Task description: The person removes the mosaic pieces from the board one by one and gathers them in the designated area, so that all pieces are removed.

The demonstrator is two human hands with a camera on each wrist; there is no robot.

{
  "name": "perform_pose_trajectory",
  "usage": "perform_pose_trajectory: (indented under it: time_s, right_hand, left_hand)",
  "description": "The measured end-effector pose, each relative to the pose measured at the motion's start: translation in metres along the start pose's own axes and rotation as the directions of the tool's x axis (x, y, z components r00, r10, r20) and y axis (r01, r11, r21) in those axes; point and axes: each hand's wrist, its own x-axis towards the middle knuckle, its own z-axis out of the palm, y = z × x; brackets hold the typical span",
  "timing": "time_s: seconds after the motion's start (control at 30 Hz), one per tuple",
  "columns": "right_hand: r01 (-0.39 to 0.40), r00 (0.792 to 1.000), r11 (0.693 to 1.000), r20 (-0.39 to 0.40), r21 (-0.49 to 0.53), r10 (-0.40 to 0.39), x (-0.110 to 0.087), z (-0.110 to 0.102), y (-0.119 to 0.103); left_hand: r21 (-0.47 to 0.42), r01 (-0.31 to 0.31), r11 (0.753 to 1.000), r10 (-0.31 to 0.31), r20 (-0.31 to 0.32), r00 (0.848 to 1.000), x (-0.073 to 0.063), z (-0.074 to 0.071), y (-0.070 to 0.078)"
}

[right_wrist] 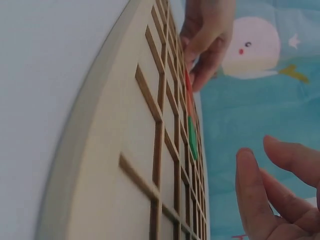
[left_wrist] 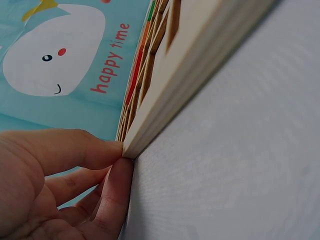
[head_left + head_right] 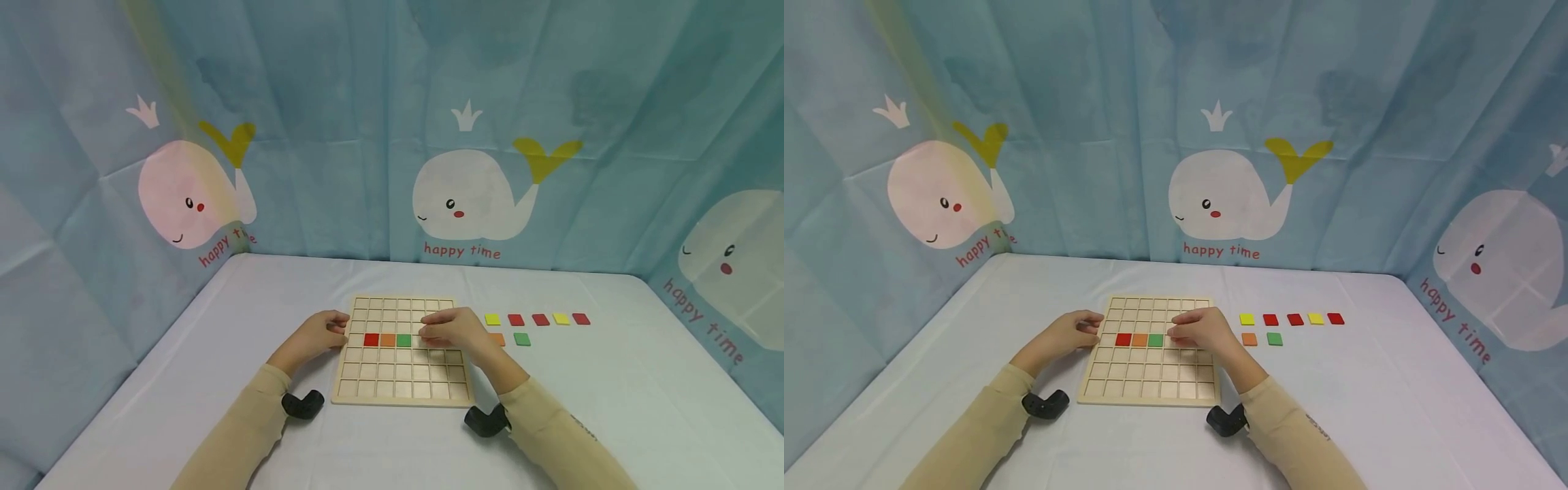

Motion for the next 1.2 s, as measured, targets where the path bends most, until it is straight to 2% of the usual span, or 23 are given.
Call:
perform_pose_trajectory:
  time_s: [0.43, 0.6, 1.03, 1.2]
  right_hand:
    - [-0.014, 1.0, 1.0, 0.01, -0.017, 0.014, 0.011, 0.022, 0.005]
    - [-0.025, 1.0, 0.999, 0.014, -0.026, 0.025, 0.014, 0.022, 0.008]
    - [-0.032, 0.994, 0.999, 0.106, -0.014, 0.033, 0.014, 0.018, 0.016]
    - [-0.03, 0.991, 0.999, 0.129, -0.015, 0.032, 0.015, 0.017, 0.014]
  left_hand:
    - [0.027, 0.005, 1.0, -0.004, -0.009, 1.0, -0.002, 0.001, 0.002]
    - [0.025, -0.002, 1.0, 0.002, -0.007, 1.0, -0.003, -0.001, 0.004]
    - [0.037, 0.015, 0.999, -0.015, -0.006, 1.0, -0.003, 0.0, 0.002]
    - [0.03, 0.004, 1.0, -0.004, -0.007, 1.0, -0.003, 0.0, 0.004]
